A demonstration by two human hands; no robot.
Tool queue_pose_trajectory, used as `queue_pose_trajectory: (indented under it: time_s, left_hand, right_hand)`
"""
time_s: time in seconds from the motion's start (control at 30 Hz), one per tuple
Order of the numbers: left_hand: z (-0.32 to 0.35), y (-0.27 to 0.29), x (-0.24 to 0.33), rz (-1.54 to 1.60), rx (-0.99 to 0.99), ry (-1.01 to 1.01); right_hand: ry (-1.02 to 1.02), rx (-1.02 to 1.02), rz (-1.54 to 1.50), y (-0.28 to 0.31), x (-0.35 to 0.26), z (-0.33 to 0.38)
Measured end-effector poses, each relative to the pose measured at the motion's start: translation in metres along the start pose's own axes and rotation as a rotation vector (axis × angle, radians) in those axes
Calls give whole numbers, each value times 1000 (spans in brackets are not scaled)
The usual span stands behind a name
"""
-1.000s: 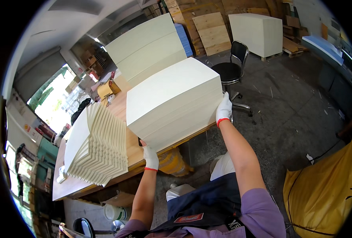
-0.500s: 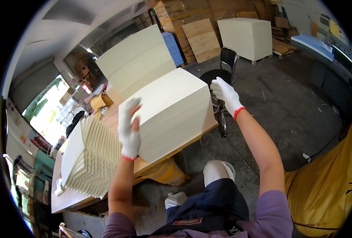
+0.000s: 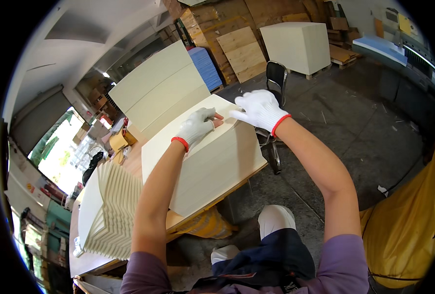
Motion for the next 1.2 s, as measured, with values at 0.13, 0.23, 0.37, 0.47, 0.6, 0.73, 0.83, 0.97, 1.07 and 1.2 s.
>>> queue_pose_trajectory:
  time_s: [0.13, 0.23, 0.37, 0.47, 0.6, 0.73, 0.83, 0.97, 1.07, 1.2]
  left_hand:
    - [-2, -6, -3, -68, 34, -48]
    - [-5, -17, -17, 22, 77, -159]
    - [-2, -13, -17, 296, 30, -198]
    - [-3, -11, -4, 359, 13, -176]
    - [-4, -18, -5, 372, 25, -152]
    - [-5, -16, -7, 350, 20, -161]
    - [-6, -17, -10, 352, 34, -201]
    - [5, -15, -1, 343, 114, -234]
    - [6, -14, 2, 152, 157, -230]
    - [7, -11, 9, 183, 41, -108]
  right_hand:
    - [-33, -30, -276, -7, -4, -22]
    - [-363, -183, -906, -9, -16, -21]
    - [-489, -112, -1096, -13, -24, -14]
    - [-465, 46, -984, -29, -19, -8]
    - [-418, 150, -943, -29, -27, -6]
    - [-423, 133, -983, -28, -27, -5]
    - [-420, 161, -967, -31, -27, -5]
    - [-445, 117, -960, -29, -31, -3]
    - [-411, 131, -948, -33, -26, -5]
    - [-398, 181, -907, -34, -25, -5]
Point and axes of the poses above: each hand's wrist, its own z-axis away from the middle knuckle, its own y-axis out of the back of the hand, x = y × z, the point moved 1 cm from there along -z, towards the middle knuckle, and after that the axes turned 13 degrees about -x, right-handed, at the moved point
